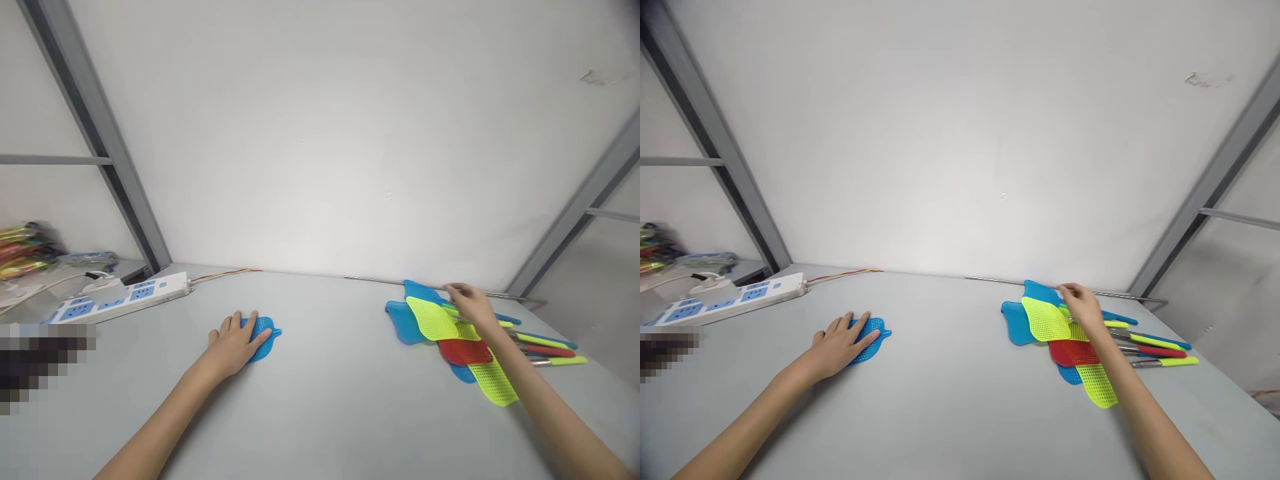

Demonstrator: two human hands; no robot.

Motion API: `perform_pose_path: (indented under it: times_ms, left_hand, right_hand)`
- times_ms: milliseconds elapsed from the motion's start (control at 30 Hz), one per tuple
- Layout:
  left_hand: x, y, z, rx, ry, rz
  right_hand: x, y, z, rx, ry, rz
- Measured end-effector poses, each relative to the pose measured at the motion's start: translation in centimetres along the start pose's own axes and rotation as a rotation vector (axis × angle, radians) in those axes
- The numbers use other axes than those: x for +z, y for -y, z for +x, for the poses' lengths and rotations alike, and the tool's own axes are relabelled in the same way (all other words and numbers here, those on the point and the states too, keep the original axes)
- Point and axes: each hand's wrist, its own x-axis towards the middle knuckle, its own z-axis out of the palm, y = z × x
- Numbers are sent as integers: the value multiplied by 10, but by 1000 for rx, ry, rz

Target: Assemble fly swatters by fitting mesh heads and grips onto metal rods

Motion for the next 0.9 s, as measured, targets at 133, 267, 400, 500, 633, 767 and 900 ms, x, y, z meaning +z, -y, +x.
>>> perform_pose_path:
  times_ms: [133,267,400,500,633,767,900]
  left_hand:
    - [6,4,3,-10,-24,-13]
    - [13,10,6,32,-67,-21]
    - [12,9,4,-16,-31,-66]
    - [11,9,2,9,-44,-63]
    - [11,9,2,19,-42,-46]
    - [10,7,3,-26,-11,-49]
    - [12,8,6,-24,-28,-44]
  right_hand:
    - [38,37,29,-123,229,-140]
    - [74,45,59,-186,324,-295]
    - [92,29,77,-205,362,-415]
    - [95,18,82,-229,395,-472]
    - [94,12,86,-265,433,-512]
    - [98,11,85,-286,401,-523]
    - [100,14,82,-317,295,-498]
